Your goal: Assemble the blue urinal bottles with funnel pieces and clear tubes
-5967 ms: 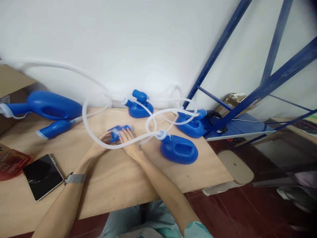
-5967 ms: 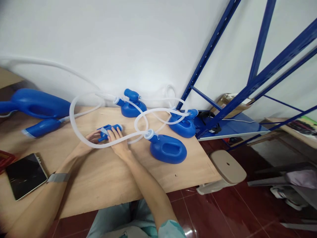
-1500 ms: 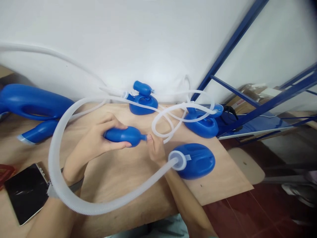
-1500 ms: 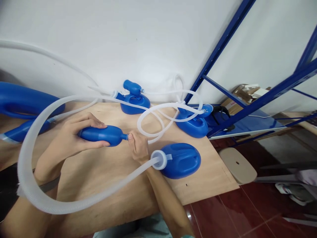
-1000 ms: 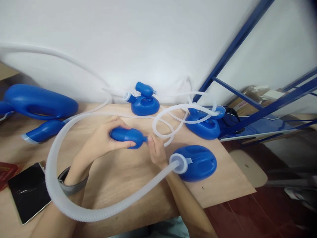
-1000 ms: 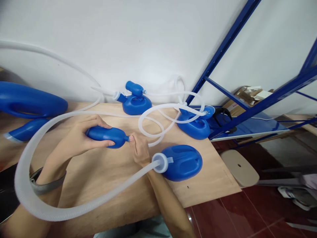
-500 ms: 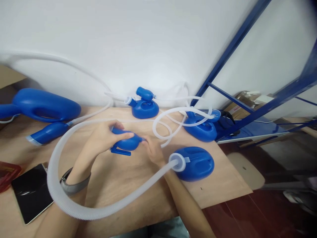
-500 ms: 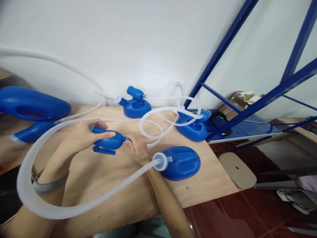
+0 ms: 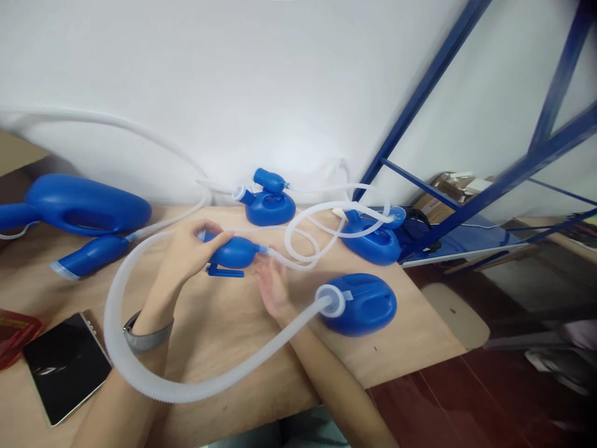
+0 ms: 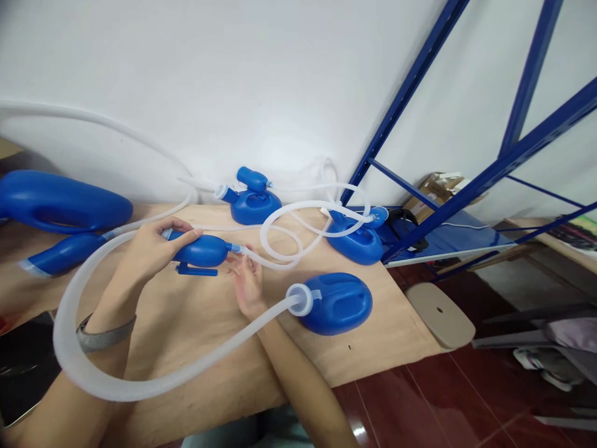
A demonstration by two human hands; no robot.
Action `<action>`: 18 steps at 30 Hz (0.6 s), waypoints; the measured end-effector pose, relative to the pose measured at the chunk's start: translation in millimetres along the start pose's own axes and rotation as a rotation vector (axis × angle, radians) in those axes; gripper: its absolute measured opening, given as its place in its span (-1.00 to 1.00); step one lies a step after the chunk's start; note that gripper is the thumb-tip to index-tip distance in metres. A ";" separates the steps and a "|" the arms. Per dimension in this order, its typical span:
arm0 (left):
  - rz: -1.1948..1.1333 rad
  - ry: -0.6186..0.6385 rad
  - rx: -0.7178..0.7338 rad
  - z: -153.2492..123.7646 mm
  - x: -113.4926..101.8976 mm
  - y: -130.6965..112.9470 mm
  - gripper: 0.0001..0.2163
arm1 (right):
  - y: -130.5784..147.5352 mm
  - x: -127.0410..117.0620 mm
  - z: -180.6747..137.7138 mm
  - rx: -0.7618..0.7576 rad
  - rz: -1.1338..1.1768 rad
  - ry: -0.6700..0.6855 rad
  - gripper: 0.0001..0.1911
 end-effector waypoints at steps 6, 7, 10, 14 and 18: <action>-0.023 0.030 -0.034 -1.7 -1.5 -3.2 -0.70 | 14.1 5.1 2.4 -0.023 0.088 -0.034 -0.67; -0.028 0.031 -0.032 -2.0 -1.5 -5.2 -0.71 | 15.0 4.8 2.5 -0.030 0.075 -0.027 -0.68; -0.050 0.047 -0.063 -2.9 1.8 -7.3 -0.71 | 16.0 2.5 3.3 -0.036 0.053 -0.009 -0.70; -0.088 0.064 -0.117 -3.2 6.1 -4.5 -0.70 | 17.0 -3.0 4.4 -0.013 0.061 -0.026 -0.68; -0.099 0.067 -0.088 -2.4 6.3 -4.3 -0.70 | 18.6 -4.1 3.1 -0.021 0.086 -0.047 -0.70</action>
Point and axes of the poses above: each hand's wrist, its own z-axis towards the middle knuckle, its own x-axis out of the palm, y = z × x, the point moved 8 cm from there along z, towards the middle knuckle, and after that the axes turned 13 degrees about -y, right-handed, at the moved point
